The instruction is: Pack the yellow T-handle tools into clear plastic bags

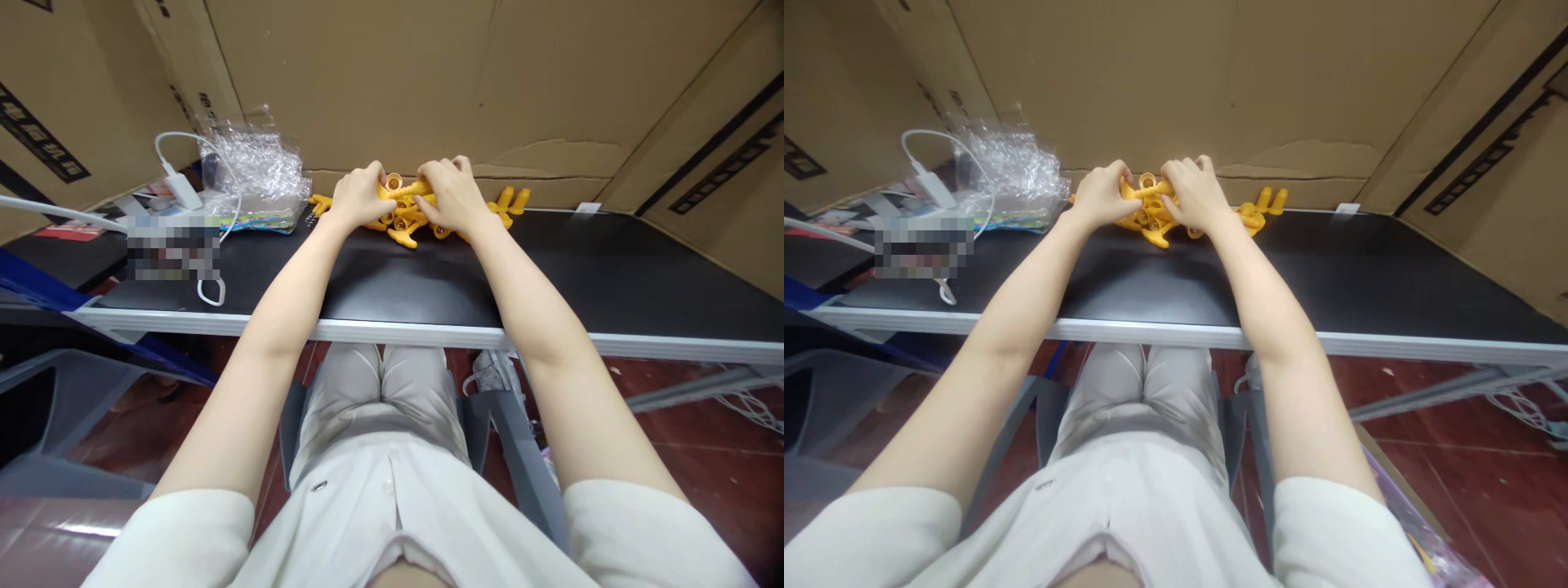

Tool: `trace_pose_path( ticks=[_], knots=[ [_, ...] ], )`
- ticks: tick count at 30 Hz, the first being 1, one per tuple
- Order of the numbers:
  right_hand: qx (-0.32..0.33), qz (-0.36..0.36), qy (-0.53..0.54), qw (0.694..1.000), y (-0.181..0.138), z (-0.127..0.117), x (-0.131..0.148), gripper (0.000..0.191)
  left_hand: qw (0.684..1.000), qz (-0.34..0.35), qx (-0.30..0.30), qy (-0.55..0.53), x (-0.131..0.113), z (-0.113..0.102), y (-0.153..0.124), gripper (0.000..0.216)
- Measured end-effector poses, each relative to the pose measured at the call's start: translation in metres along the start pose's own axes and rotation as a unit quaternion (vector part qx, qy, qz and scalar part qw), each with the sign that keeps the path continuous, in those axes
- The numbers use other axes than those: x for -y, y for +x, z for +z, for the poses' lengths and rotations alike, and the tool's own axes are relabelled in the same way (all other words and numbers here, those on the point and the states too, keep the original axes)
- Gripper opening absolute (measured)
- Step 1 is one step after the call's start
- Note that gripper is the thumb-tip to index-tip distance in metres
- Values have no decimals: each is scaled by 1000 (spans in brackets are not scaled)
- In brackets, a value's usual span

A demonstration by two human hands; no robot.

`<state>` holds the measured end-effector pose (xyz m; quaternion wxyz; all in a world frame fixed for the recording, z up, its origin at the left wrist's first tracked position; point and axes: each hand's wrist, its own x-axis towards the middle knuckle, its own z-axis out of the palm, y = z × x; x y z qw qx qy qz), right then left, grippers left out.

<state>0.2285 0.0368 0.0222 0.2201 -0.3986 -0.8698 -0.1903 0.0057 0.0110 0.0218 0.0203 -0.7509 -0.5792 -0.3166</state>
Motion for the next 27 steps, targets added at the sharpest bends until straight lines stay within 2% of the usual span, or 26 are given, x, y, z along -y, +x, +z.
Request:
trace_pose_path(
  ticks=[7, 13, 16, 19, 21, 24, 27],
  knots=[
    [9, -6, -21, 1000, 1, -5, 4, 37, 1000, 7, -14, 13, 1, 0, 0, 41],
    [-44, -12, -23, 999, 0, -6, 3, 36, 1000, 14, -14, -11, 3, 4, 3, 37],
    [-50, -7, -27, 998, 1, -6, 5, 39, 999, 26, -4, -46, 3, 6, 6, 34],
    [-52, -1, -29, 998, 2, -4, 8, 42, 995, 18, 39, -88, -1, 5, 5, 21],
    [-56, 4, -22, 998, 3, -3, 7, 44, 989, -7, 93, -117, -6, 2, 3, 10],
    [-58, 39, -4, 998, 2, -5, 0, 42, 971, -59, 172, -158, -11, -1, -1, 11],
    [-57, 112, 13, 992, -3, -13, -13, 30, 964, -101, 166, -182, -8, 1, -1, 13]
  ],
)
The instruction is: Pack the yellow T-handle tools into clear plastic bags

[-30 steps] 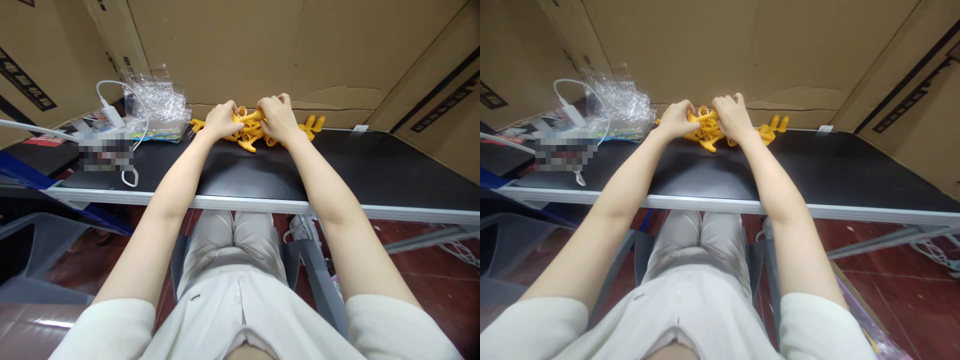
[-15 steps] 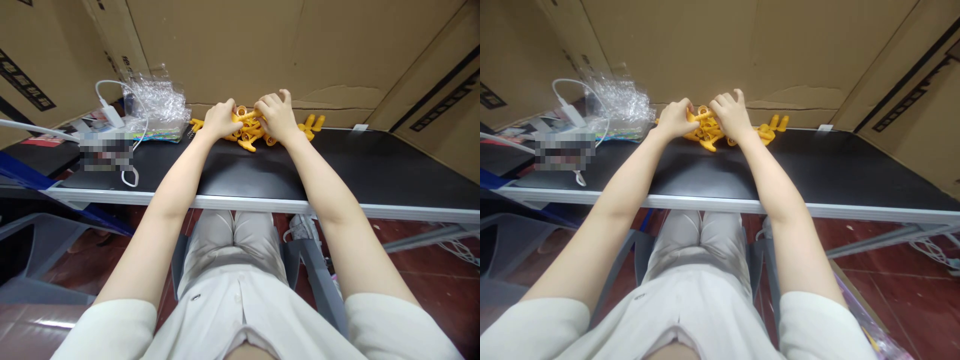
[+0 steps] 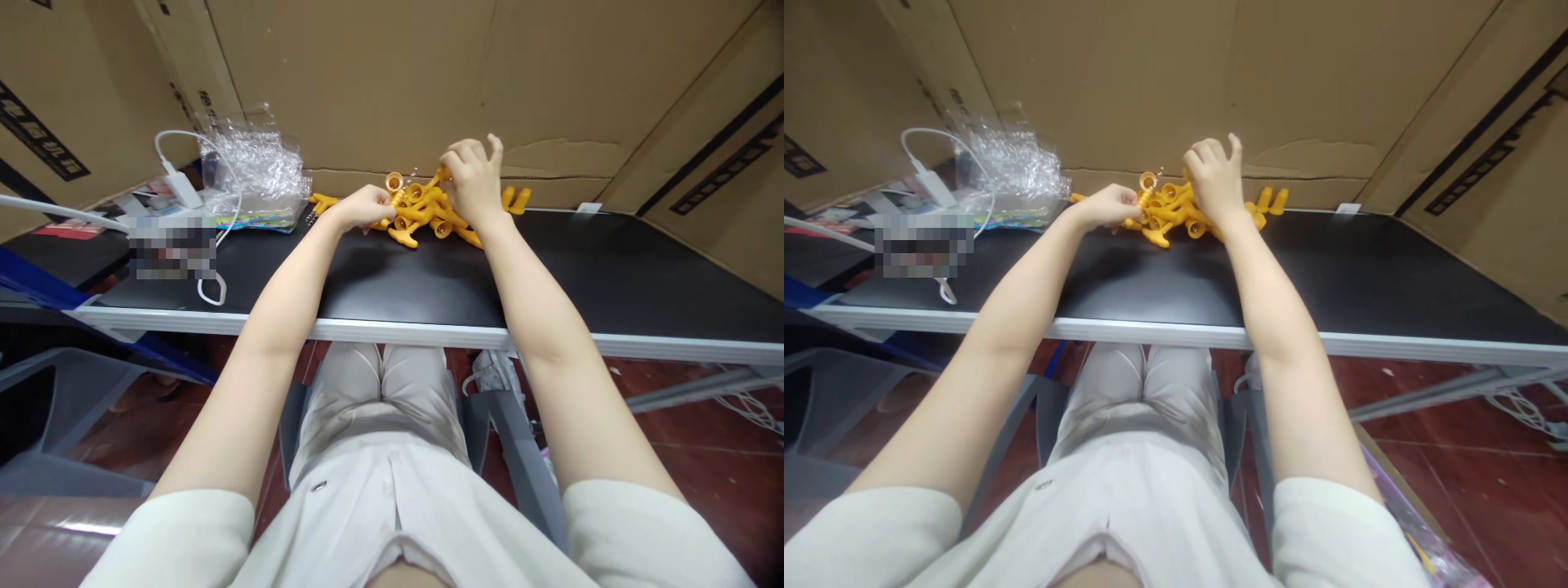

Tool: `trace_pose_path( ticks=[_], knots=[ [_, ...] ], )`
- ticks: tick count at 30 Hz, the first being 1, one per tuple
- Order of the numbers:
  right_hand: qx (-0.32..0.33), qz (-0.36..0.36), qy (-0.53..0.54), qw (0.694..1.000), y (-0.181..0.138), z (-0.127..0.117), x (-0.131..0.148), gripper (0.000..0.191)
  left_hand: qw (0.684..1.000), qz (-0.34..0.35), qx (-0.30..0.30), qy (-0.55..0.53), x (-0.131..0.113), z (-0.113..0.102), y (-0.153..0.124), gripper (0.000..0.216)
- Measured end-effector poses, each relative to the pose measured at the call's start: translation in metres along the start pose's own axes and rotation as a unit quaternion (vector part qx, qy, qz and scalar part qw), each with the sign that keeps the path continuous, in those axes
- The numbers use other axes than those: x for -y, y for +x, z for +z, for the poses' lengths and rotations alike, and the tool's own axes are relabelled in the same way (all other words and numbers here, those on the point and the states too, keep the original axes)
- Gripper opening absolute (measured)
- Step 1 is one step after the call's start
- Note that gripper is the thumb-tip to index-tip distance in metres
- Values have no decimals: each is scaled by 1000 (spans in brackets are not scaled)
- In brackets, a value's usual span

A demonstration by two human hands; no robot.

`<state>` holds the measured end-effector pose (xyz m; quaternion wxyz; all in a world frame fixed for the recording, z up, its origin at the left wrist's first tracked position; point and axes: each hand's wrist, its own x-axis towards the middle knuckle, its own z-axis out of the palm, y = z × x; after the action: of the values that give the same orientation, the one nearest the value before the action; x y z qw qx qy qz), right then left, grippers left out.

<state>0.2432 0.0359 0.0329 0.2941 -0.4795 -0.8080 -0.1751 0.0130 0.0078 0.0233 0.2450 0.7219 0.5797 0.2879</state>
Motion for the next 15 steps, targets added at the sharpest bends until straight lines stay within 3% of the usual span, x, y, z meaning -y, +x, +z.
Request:
trace_pose_path(
  ticks=[2, 5, 10, 15],
  knots=[
    [-12, 62, 6, 998, -3, -8, -10, 25, 999, -9, -41, -15, 5, 0, 4, 12],
    [-49, 184, 7, 982, -7, -20, -29, 31, 995, -14, -91, -31, 15, -2, 10, 14],
    [-67, 405, 27, 911, -18, -24, -69, 42, 988, -32, -137, -60, 32, -8, 18, 15],
    [-24, 471, 47, 881, -39, -4, -103, 46, 979, -46, -186, -71, 47, -10, 22, 17]
  ],
)
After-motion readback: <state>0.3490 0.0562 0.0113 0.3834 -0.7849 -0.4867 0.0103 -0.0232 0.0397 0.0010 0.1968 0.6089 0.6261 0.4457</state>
